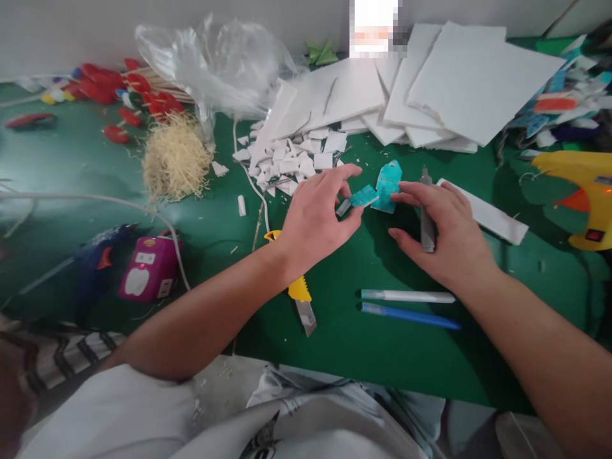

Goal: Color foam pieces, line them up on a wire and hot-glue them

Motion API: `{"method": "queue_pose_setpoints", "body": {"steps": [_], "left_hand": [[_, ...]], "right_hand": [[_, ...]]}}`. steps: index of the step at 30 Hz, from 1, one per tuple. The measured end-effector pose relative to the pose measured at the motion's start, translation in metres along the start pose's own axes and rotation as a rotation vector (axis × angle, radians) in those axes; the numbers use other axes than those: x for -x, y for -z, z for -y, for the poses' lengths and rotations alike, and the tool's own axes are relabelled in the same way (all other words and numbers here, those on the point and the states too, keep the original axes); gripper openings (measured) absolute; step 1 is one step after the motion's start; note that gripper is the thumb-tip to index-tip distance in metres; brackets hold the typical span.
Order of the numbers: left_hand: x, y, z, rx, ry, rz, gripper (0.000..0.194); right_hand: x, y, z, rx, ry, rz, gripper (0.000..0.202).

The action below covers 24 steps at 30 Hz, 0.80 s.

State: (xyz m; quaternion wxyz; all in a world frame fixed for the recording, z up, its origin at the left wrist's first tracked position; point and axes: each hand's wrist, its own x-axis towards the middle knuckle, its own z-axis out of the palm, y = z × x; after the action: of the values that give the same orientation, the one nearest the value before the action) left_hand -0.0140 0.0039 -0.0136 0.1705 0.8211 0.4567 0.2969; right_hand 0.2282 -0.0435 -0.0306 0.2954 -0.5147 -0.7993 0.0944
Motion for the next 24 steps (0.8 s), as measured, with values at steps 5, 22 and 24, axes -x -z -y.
{"method": "queue_pose_setpoints", "body": {"steps": [5,22,24], "left_hand": [[0.0,0.0,-0.001,0.0,-0.003,0.013,0.041],[0.0,0.004,-0.007,-0.1,0.011,0.172,0.042],[0.001,0.004,-0.008,-0.117,0.017,0.18,0.042]], "right_hand": [[0.0,0.005,0.007,-0.043,0.032,-0.017,0.052],[0.004,0.006,0.014,0.098,0.081,0.008,0.052],[0.003,0.004,0.013,0.11,0.08,-0.004,0.052]]}}
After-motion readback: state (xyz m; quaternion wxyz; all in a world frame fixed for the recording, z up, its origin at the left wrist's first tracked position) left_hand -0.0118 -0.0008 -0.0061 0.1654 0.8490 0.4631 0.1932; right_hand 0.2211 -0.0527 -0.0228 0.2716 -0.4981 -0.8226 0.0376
